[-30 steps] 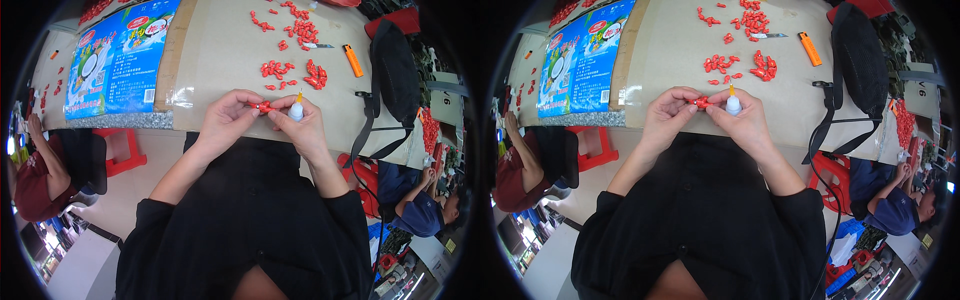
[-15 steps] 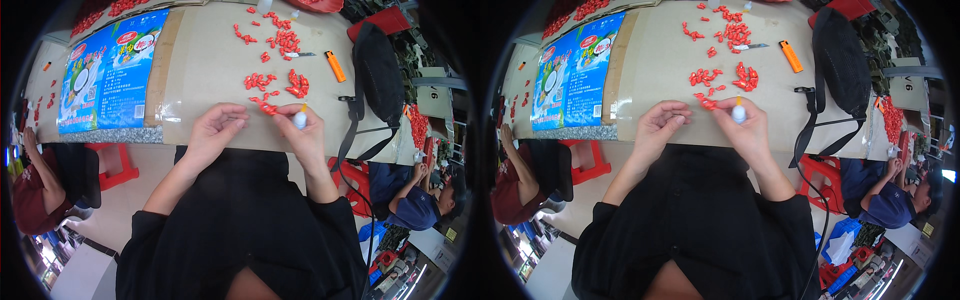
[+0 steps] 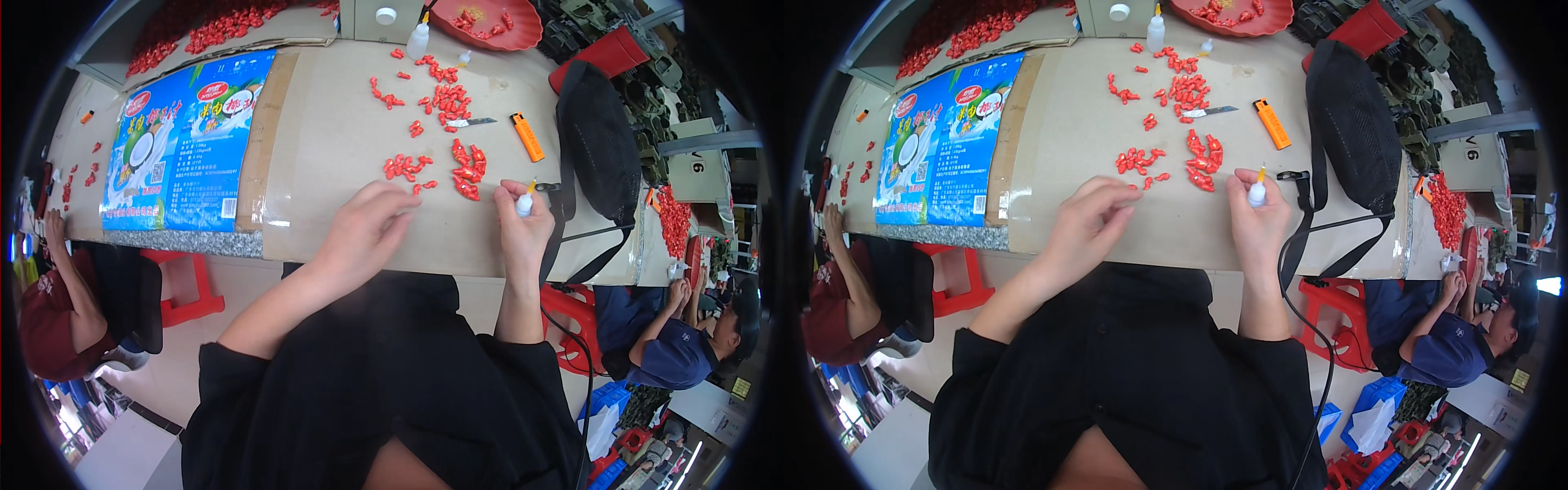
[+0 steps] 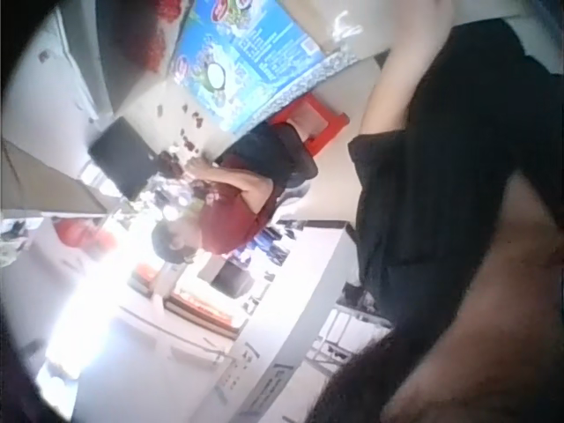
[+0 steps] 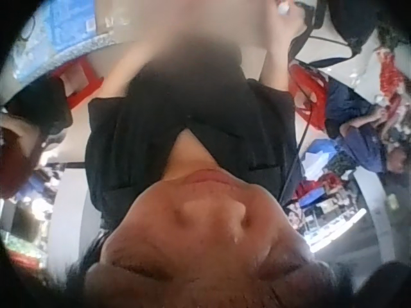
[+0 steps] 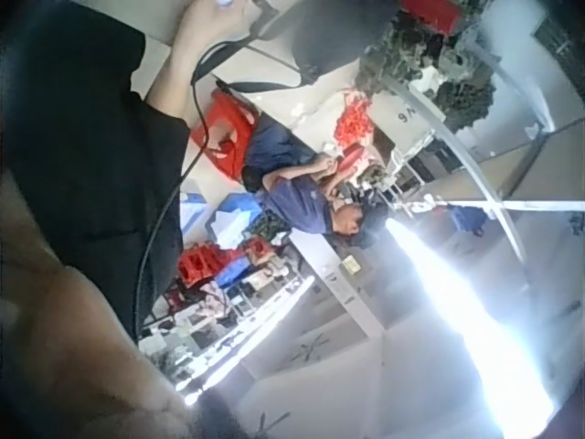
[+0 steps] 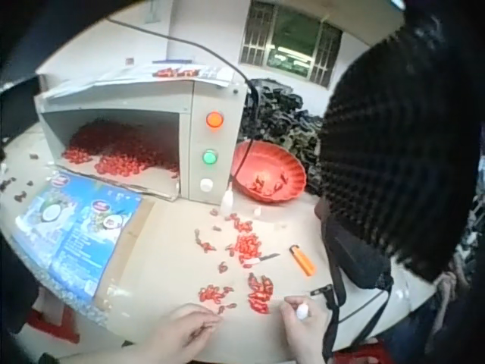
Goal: The person applies glue to small red toy parts with a glue bottle, then assembles them by hand at a workbench.
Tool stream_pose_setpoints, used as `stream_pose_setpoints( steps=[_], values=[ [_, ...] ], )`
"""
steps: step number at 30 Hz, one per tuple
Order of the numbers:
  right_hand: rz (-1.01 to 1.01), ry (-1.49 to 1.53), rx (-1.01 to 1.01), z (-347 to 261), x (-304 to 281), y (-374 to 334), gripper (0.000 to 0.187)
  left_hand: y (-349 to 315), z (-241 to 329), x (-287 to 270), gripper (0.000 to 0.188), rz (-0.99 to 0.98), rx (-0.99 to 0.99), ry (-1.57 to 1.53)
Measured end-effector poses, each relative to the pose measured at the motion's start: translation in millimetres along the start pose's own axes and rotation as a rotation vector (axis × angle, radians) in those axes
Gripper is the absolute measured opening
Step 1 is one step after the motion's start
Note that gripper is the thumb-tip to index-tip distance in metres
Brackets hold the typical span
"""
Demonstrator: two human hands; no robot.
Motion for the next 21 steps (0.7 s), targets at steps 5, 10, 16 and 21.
stream_pose_setpoints(
  steps=[5,10,16,21],
  values=[
    [-0.014,0.185,0.008,13.8,-8.5,2.5,0.013,60.8,27.3,43.1,0.036,-0.045,0.347,0.629],
    [-0.042,0.314,0.005,14.9,-15.1,-6.2,0.01,89.4,8.0,85.9,0.044,-0.304,0.408,0.989],
    [-0.053,0.361,-0.014,27.9,-18.0,-7.9,0.009,98.1,3.1,107.1,0.023,-0.355,0.397,0.868],
    [-0.073,0.385,-0.046,32.9,-20.6,-5.3,0.008,104.4,0.7,108.1,0.017,-0.274,0.514,0.861]
  ],
)
Point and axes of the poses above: each hand's wrist, its own y-axis towards the middle knuckle, its own x-axis out of the palm, z = x × y, the point moved 5 cm from there along y, towards the middle knuckle, and after that the axes turned 1 degree about -y, right-handed, at the moved point
